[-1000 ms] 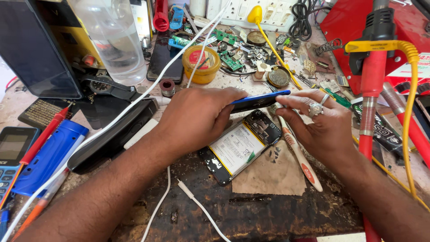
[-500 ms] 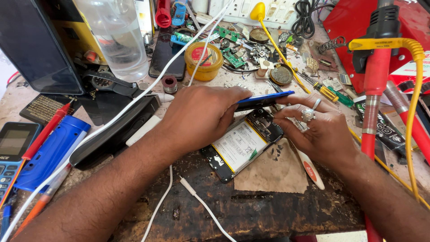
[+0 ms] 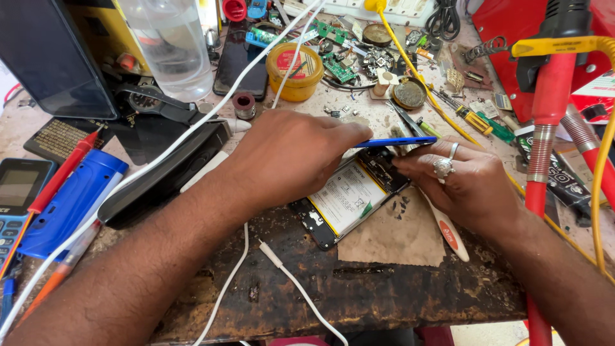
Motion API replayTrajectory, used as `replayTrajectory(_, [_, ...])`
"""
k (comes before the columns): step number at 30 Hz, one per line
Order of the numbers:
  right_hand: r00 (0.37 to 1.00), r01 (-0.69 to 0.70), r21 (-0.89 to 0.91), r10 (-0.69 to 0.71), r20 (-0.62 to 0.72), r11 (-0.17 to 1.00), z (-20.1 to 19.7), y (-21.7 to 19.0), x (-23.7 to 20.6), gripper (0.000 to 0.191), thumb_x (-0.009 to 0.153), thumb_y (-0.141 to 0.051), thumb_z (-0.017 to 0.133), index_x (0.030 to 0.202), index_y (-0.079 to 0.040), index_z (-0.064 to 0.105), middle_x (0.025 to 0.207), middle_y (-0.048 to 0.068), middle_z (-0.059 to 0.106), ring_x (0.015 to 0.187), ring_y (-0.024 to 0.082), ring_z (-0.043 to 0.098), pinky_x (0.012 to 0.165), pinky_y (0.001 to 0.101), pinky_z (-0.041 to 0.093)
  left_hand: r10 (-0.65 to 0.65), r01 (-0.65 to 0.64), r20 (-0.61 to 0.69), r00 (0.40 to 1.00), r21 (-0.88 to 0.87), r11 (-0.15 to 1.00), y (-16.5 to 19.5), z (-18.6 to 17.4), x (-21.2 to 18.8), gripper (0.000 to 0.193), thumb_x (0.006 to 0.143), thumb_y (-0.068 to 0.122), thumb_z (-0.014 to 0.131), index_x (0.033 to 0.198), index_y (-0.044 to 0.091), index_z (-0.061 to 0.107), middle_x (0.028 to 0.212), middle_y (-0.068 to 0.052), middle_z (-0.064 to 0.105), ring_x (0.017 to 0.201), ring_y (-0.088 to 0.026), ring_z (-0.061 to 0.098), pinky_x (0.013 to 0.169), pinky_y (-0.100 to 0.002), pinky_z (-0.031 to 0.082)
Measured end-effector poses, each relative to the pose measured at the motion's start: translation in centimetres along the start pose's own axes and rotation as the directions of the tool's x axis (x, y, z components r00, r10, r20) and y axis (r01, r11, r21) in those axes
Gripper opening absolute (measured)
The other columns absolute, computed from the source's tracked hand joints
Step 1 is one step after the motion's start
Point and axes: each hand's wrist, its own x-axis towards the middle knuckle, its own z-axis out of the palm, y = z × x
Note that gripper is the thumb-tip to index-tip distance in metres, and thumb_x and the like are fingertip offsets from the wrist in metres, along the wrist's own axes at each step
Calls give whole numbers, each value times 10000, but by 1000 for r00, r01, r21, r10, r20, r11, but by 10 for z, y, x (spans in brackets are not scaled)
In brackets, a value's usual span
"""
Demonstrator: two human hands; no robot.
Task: The person pries open the back cover of a blue smartphone using a green pry tool, lifting the cover away from the battery and internal components. They work around the edges of the device, then press the back cover back onto the phone body and run a finger along the seam to seat it closed.
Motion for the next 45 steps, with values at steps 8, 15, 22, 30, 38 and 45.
replayTrajectory(8, [1000, 5, 43, -6, 16, 999, -3, -12, -1, 173, 812, -84, 805, 977, -117, 761, 998, 56, 731, 923, 265, 711, 783, 382, 580, 17, -17, 90, 996, -7, 1000, -1, -9, 3, 222, 875, 155, 636, 1089, 144, 698, 820, -90, 734, 726, -370, 709, 596, -532, 525])
replayTrajectory(15, [997, -22, 96, 15, 70, 995, -5, -11, 1, 192, 807, -85, 798, 994, -120, 771, 977, 85, 722, 896, 274, 712, 758, 397, 582, 13, -11, 82, 997, -26, 1000, -2, -9, 2, 242, 841, 147, 649, 1080, 129, 690, 808, -100, 732, 727, -378, 709, 599, -542, 523])
replayTrajectory(22, [993, -9, 64, 1, 120, 998, -8, -9, 2, 177, 807, -121, 799, 983, -127, 780, 978, 89, 727, 863, 292, 715, 728, 410, 580, -1, 1, 95, 996, -3, 1000, -1, -7, 3, 172, 884, 137, 628, 1042, 131, 694, 782, -95, 724, 694, -374, 702, 569, -533, 516])
replayTrajectory(30, [989, 17, 37, -22, 148, 999, -8, -7, 3, 157, 829, -132, 784, 985, -125, 781, 985, 90, 731, 846, 294, 714, 721, 414, 579, 9, -10, 75, 997, 3, 1000, -1, -6, 3, 143, 887, 139, 618, 1013, 122, 684, 790, -102, 721, 690, -380, 698, 559, -535, 513])
replayTrajectory(38, [988, 26, 12, -27, 150, 1000, -9, -7, 4, 156, 833, -144, 773, 989, -138, 781, 993, 80, 733, 856, 296, 713, 720, 421, 576, 7, -8, 86, 996, 20, 1000, 0, -6, 4, 119, 892, 152, 618, 984, 128, 689, 766, -99, 713, 673, -379, 694, 554, -538, 512])
replayTrajectory(45, [982, 55, -78, -40, 184, 995, -14, -16, 11, 136, 828, -157, 750, 959, -146, 781, 1011, 38, 735, 887, 281, 710, 740, 422, 574, 6, -8, 81, 997, 24, 1000, 0, -5, 4, 119, 892, 162, 623, 981, 133, 697, 765, -97, 715, 670, -381, 694, 548, -540, 512])
